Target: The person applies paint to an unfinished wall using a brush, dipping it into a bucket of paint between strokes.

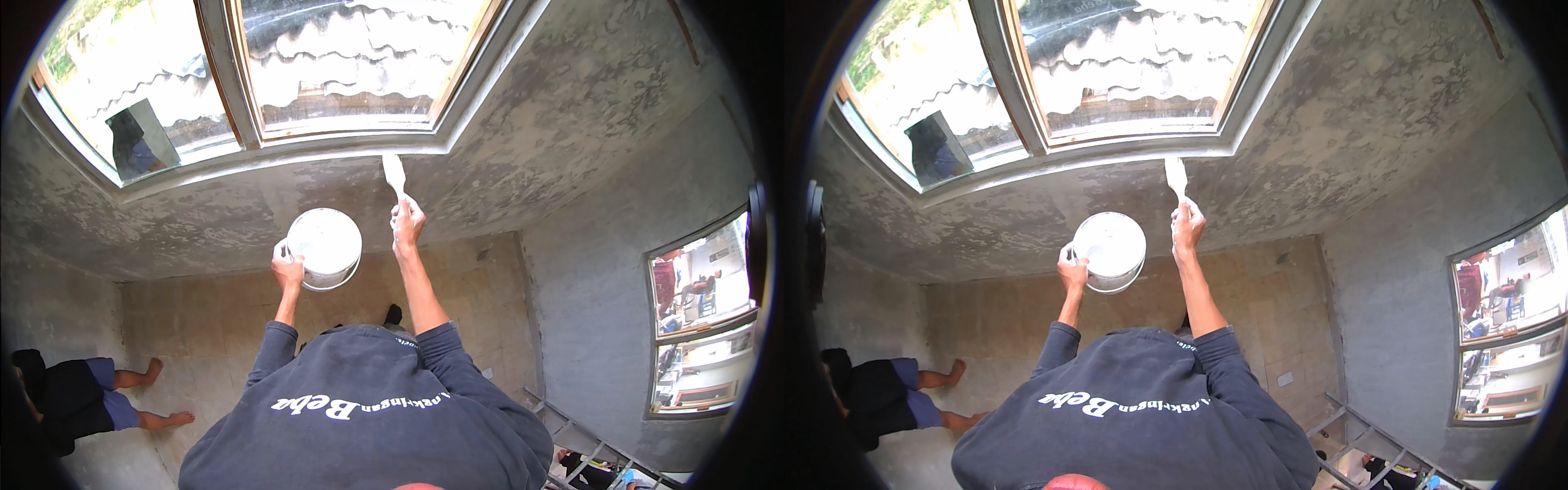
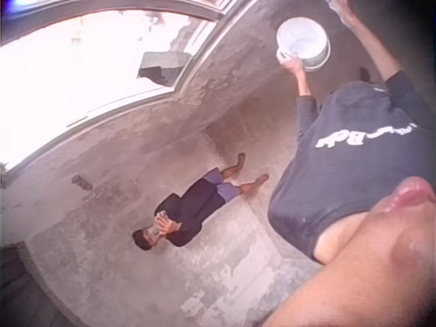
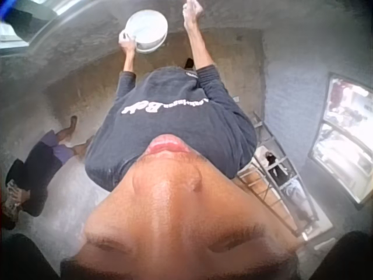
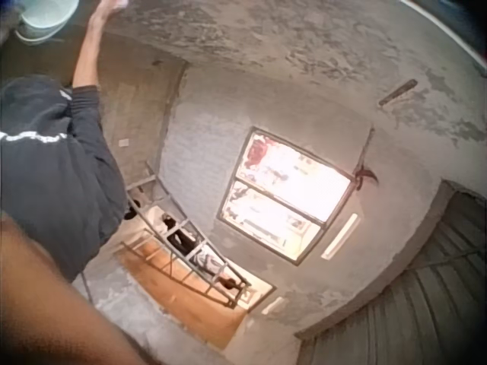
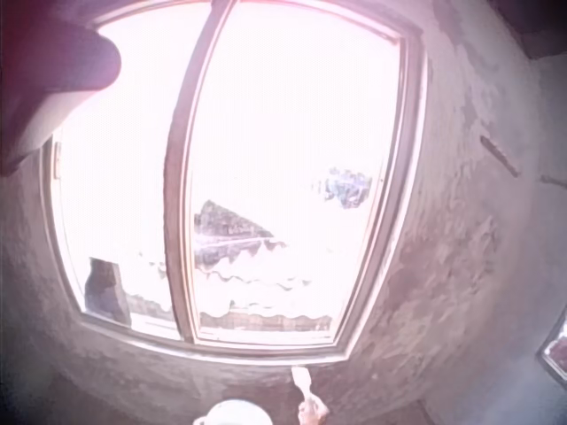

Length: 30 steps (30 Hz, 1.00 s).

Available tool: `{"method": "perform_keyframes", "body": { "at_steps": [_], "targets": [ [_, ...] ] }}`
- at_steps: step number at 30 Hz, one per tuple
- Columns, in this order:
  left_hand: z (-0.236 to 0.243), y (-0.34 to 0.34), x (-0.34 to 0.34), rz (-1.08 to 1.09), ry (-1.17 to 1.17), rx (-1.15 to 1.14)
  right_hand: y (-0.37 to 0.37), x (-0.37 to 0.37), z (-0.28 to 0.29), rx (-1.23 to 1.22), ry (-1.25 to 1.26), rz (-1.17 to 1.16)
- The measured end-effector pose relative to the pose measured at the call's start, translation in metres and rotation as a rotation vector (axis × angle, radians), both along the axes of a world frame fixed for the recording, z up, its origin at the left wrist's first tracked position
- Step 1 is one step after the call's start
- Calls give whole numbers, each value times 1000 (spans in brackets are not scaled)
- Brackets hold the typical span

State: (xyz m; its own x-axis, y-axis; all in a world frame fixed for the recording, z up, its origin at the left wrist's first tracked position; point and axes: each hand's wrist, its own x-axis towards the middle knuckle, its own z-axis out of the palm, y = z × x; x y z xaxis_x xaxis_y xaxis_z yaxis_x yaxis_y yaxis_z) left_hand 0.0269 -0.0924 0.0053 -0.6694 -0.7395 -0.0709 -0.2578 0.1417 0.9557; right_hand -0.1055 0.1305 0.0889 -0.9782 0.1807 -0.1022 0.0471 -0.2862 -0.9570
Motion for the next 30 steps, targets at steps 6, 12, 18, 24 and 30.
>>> {"method": "perform_keyframes", "body": {
  "at_steps": [6,12,18,24,30],
  "targets": [
    [-6,1,-1,-8,-11,6,-13,1,-33,-45,41,-18],
    [-25,-9,0,-8,85,-103,-17,-9,-85,60,-101,-21],
    [-8,-8,4,14,97,8,-6,-3,-122,152,-292,-19],
    [14,0,4,2,15,120,-4,-12,-112,191,-227,-4],
    [-3,-6,3,-2,59,-43,-20,-15,-54,156,13,-24]
  ]
}}
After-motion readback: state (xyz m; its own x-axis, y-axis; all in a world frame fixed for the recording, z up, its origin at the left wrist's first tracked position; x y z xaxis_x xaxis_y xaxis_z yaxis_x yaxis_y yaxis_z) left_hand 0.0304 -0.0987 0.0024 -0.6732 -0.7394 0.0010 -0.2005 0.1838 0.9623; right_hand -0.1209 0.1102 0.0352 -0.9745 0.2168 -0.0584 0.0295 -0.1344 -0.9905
